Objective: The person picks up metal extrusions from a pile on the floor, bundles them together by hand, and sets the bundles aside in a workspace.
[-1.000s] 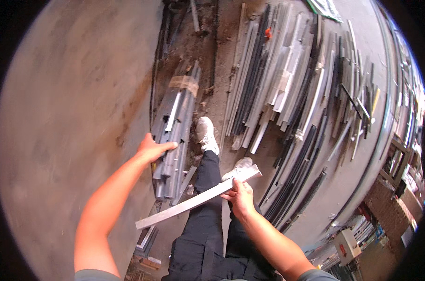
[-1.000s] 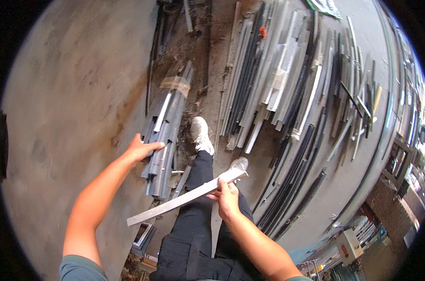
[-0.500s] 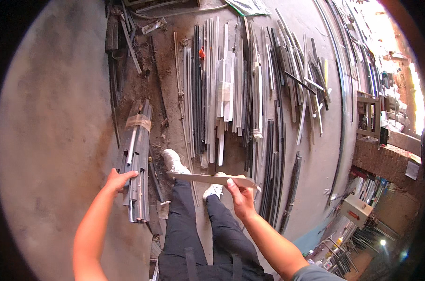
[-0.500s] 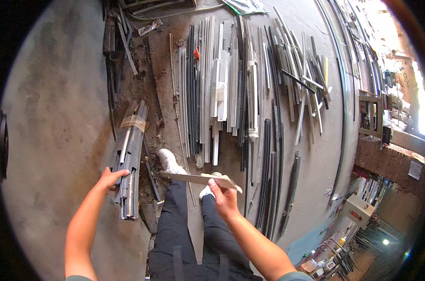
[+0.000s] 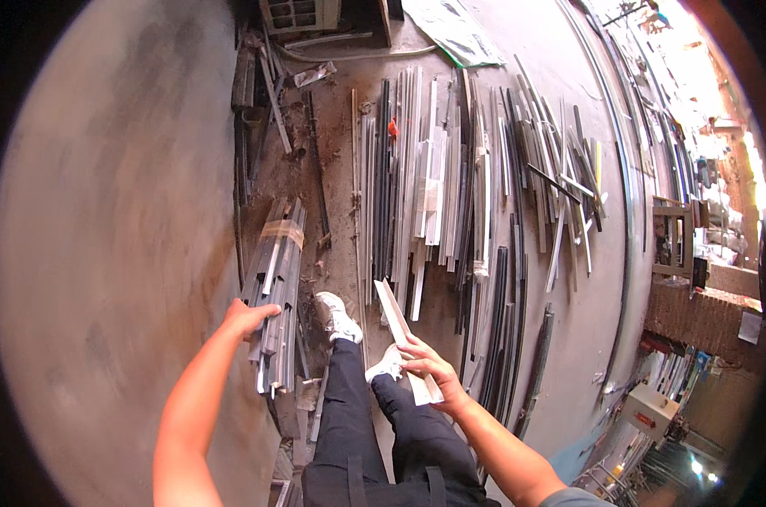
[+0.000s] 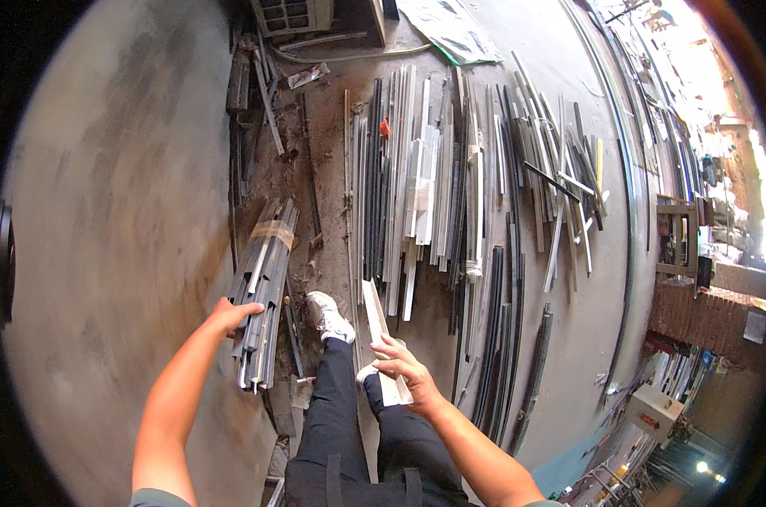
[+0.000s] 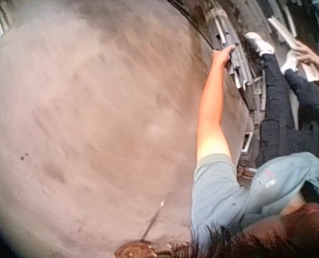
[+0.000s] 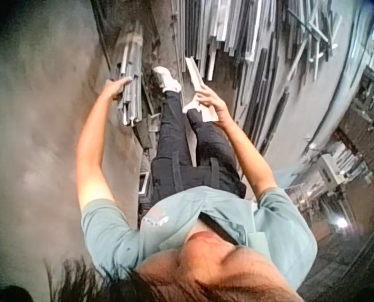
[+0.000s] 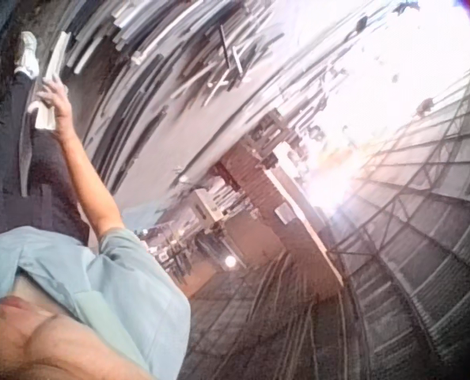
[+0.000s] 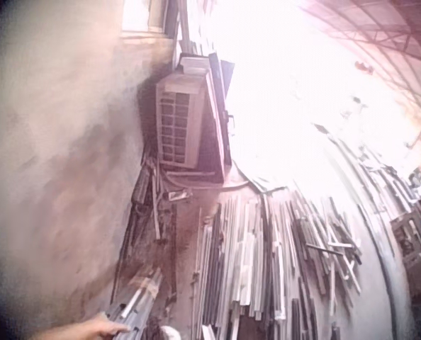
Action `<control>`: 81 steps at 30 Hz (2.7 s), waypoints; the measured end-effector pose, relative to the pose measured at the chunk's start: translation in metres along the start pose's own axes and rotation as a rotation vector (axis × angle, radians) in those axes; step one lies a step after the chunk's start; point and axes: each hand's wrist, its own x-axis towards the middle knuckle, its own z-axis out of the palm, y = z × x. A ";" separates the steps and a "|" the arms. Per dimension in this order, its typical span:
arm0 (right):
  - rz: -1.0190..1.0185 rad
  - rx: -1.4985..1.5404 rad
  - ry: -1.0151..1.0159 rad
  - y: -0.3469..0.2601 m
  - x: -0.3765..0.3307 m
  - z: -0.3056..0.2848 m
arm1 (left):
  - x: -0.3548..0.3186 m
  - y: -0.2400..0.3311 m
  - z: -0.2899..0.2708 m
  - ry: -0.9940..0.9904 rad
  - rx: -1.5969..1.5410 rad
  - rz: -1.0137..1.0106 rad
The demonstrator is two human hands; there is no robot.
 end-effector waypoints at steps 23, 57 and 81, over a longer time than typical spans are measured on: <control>0.105 -0.273 -0.148 0.000 -0.071 0.051 | -0.048 0.025 0.022 -0.045 0.051 -0.021; 0.020 -0.284 0.208 -0.021 0.075 0.187 | -0.044 0.025 0.005 -0.219 -0.091 -0.062; 0.022 -0.159 0.147 -0.025 0.011 0.109 | -0.082 0.016 0.081 -0.405 -0.339 -0.075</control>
